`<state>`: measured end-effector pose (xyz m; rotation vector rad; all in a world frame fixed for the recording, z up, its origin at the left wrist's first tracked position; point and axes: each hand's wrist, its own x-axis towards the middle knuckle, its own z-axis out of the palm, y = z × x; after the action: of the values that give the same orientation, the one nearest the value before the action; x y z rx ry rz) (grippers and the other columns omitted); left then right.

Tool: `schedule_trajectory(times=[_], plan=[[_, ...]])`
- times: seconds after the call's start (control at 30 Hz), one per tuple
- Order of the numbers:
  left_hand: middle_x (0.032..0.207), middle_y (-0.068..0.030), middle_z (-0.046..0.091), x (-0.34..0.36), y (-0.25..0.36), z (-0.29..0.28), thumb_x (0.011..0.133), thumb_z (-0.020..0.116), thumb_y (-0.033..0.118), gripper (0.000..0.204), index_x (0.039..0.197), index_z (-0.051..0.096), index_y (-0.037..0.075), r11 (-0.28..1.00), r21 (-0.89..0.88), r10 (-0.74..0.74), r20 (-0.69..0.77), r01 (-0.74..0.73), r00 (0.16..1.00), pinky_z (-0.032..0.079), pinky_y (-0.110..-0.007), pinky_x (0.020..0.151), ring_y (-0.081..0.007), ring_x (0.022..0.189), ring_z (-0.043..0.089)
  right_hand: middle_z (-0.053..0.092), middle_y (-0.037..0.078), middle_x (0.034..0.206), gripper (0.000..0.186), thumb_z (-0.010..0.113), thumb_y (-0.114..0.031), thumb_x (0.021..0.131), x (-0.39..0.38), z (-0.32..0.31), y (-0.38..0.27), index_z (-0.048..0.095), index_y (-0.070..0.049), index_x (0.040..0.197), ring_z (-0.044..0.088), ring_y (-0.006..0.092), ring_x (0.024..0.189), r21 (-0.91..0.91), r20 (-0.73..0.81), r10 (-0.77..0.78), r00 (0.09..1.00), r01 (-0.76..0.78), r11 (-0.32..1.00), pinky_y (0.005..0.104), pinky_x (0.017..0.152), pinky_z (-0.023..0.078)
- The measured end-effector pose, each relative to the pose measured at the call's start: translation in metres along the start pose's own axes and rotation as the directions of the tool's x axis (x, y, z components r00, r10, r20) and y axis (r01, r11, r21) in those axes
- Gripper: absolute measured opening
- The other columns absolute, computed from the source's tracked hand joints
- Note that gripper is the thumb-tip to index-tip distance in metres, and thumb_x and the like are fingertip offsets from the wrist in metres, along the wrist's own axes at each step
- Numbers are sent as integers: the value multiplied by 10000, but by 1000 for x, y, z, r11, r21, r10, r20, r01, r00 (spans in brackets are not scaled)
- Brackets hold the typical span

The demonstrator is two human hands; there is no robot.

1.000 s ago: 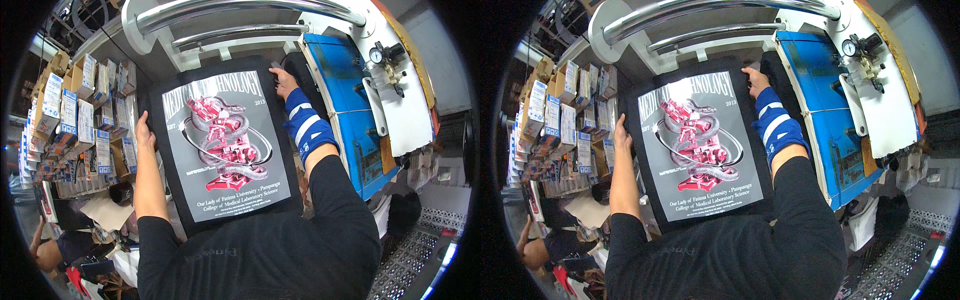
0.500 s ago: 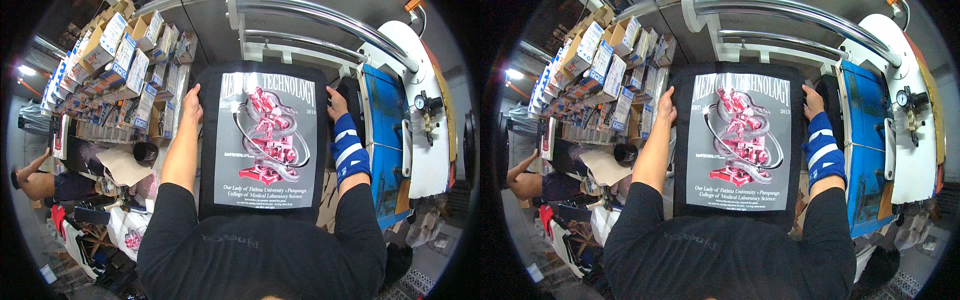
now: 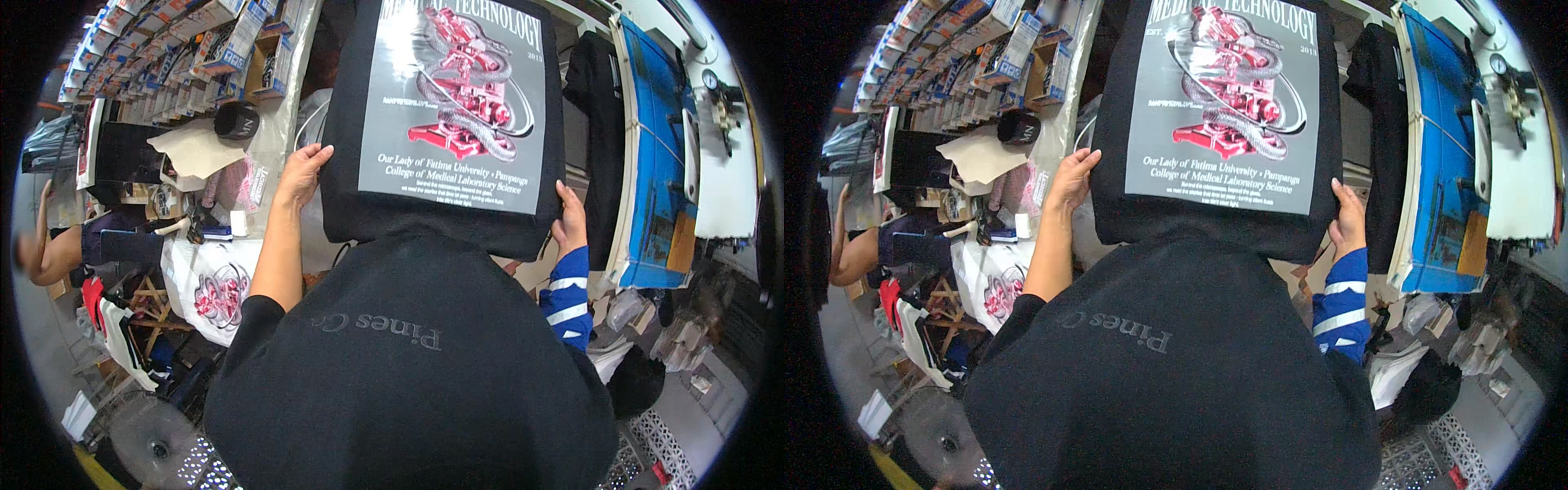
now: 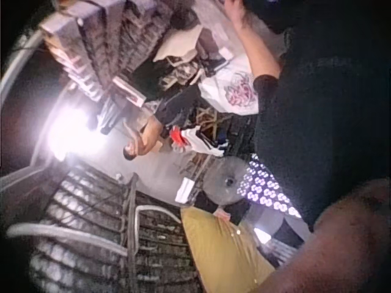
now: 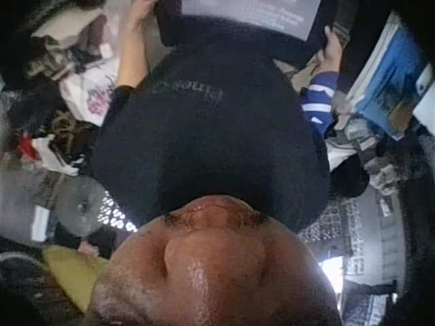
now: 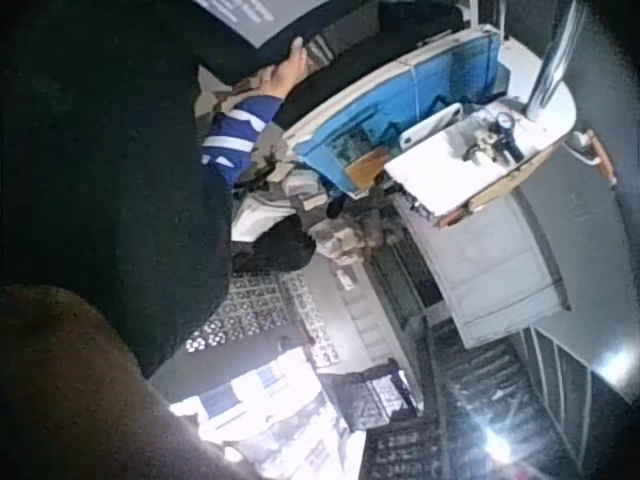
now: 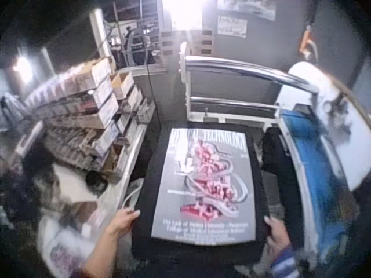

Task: The person places black t-shirts onto a heat press, aligns transfer sheets with printed designs, and operates the press to apply the graphics. The person then removes the finished shirts and stacks them on a nearby table.

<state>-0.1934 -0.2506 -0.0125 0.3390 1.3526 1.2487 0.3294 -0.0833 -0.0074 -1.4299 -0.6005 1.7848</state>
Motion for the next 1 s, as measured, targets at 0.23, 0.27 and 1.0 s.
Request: schedule_trajectory(times=[0.23,0.27,1.0], plan=[[987,-21,732,-17,-2,-17,962,726,171,248,1160,678,29,1000,-10,27,-74,-28,997,524,-263,744,-113,808,669,725,146,1138,269,680,-115,977,-9,-11,-5,649,38,1196,698,250,1052,35,79,-25,997,22,999,371,963,545],[986,-21,731,-20,0,-14,958,731,170,260,1168,675,27,999,4,35,-81,-35,996,521,-260,743,-113,811,668,720,150,1171,303,661,-131,994,-3,-21,-3,642,59,1229,696,254,1065,80,142,0,990,-11,997,362,983,534],[1120,-77,700,-13,-11,-31,985,684,157,434,1348,548,-38,994,-4,113,-40,-113,993,528,-300,831,-145,919,667,721,138,1166,310,639,-76,1000,-10,-27,17,640,58,1280,687,214,1035,-42,-90,-275,957,273,961,325,959,526]])
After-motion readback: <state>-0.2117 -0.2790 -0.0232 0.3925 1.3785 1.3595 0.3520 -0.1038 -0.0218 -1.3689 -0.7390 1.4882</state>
